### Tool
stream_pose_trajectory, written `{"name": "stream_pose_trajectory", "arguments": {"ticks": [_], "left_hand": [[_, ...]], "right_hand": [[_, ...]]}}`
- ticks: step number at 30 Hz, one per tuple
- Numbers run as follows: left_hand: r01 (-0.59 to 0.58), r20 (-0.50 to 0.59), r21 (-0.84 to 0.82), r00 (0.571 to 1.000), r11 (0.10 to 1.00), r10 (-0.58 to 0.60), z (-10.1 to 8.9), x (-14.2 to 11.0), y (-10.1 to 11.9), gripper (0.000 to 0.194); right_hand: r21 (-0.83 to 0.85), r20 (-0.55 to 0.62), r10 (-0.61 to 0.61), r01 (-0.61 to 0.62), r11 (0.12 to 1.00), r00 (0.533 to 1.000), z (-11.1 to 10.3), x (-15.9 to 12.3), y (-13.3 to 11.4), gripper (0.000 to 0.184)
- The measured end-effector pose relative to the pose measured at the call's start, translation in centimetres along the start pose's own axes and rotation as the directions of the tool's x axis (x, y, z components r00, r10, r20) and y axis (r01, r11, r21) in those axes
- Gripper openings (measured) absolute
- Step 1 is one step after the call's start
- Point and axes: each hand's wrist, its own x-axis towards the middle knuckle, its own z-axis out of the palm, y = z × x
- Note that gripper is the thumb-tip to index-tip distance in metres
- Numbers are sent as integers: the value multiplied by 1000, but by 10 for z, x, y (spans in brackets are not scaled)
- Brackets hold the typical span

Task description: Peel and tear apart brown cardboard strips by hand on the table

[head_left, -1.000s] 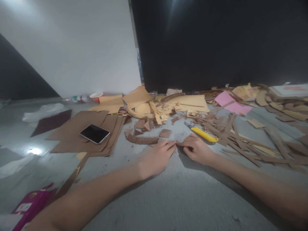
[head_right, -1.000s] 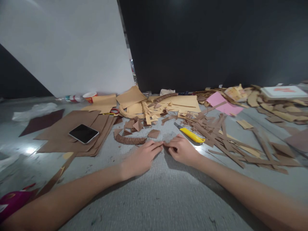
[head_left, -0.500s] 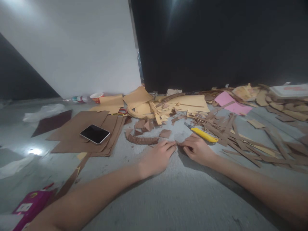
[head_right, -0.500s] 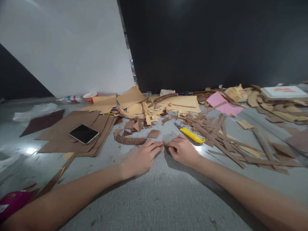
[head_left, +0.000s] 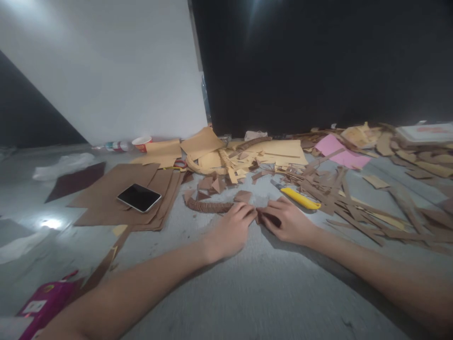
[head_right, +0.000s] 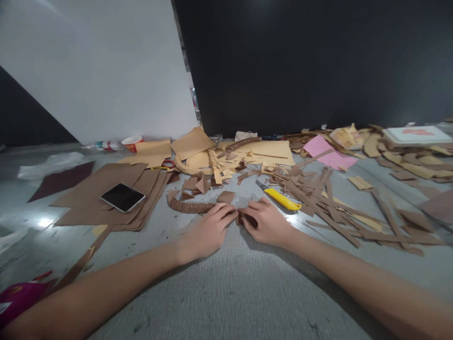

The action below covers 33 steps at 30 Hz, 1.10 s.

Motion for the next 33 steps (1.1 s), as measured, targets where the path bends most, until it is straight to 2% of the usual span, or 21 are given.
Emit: {"name": "stream_pose_trajectory", "arguments": {"ticks": [4,9,17,25,33], "left_hand": [[6,-19,-20,1000,1000,-6,1,0,0,48],[10,-5,-8,1000,1000,-10,1,0,0,51],[21,-3,-26,1000,999,-21,1,0,-1,51],[-26,25,5,999,1000,26,1,0,-3,53],[-20,32,7,999,1000,19,0,0,-2,47]], "right_hand": [[-23,-3,10,-10,1000,1000,1,-1,0,26],[-15,-37,-13,12,1000,999,7,-1,6,17],[-3,-36,-64,64,998,997,11,0,10,26],[25,-65,80,-79,997,995,11,0,10,15],[40,-55,185,-183,982,981,13,2,12,26]]}}
